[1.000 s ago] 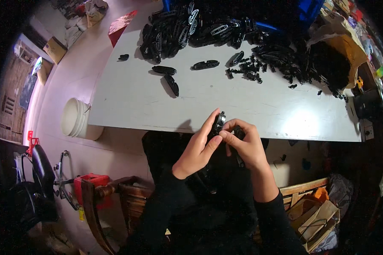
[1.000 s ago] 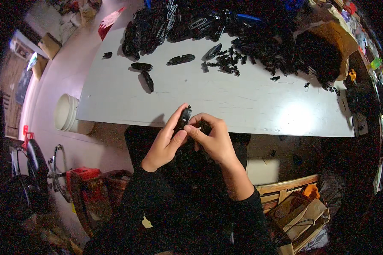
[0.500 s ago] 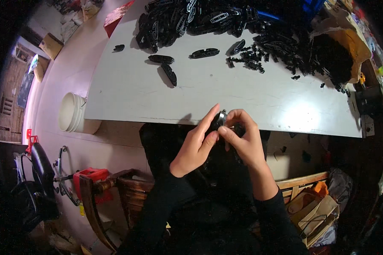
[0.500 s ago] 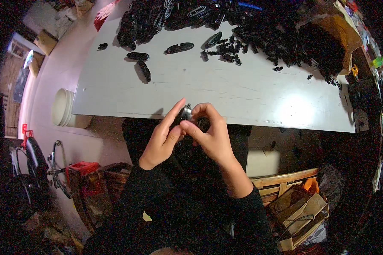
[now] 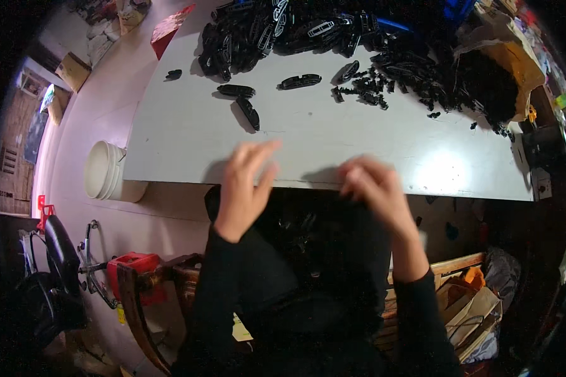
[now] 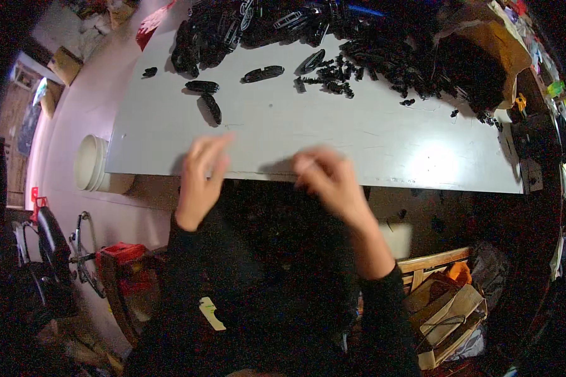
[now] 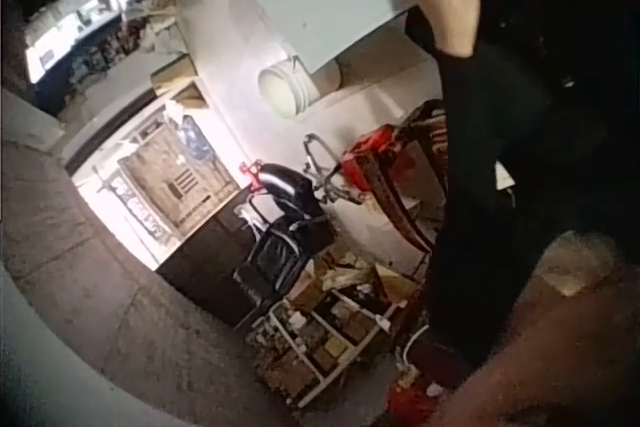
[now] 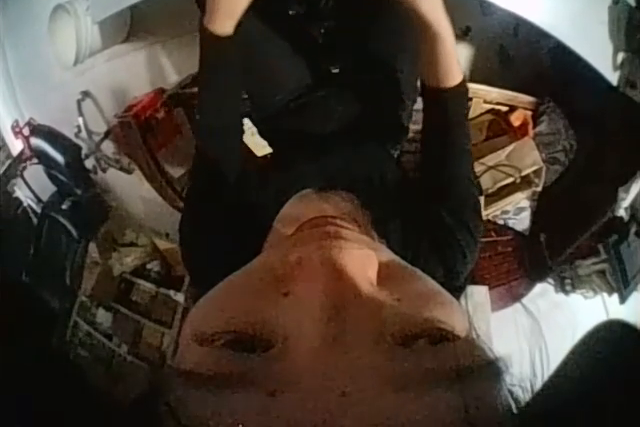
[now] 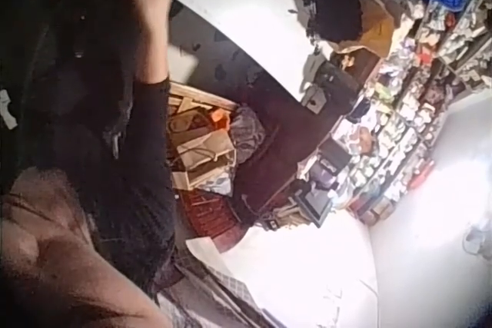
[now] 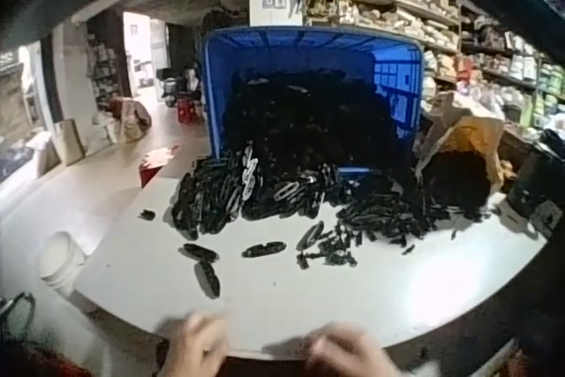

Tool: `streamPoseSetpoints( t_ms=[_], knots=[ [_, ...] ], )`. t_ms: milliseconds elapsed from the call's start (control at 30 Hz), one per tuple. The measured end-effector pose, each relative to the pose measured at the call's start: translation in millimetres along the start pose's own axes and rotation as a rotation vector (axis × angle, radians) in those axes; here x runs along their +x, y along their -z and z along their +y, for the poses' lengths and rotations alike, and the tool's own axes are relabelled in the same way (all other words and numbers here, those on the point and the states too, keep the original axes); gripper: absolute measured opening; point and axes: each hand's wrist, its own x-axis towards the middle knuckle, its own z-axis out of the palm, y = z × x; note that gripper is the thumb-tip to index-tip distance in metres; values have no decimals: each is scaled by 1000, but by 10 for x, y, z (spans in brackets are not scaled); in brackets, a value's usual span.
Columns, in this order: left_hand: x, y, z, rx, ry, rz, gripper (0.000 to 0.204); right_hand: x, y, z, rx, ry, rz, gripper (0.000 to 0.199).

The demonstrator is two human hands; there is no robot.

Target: Manual assembly of small black plastic components at a workstation.

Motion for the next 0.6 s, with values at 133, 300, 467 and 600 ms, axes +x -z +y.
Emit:
streamPoseSetpoints(
  t_ms=[133, 300, 467, 600],
  knots=[
    [465, -119, -192, 233, 147, 80, 33, 802, 489, -18, -667, 411, 636, 14],
    [623, -114, -248, 513, 383, -160, 39, 1150, 551, 117, -1005, 488, 617, 19],
    [408, -239, -392, 243, 164, 100, 39, 1063, 577, 236, -945, 470, 619, 10],
    [264, -256, -241, -148, 134, 85, 39, 880, 534, 184, -844, 552, 615, 8]
  ],
)
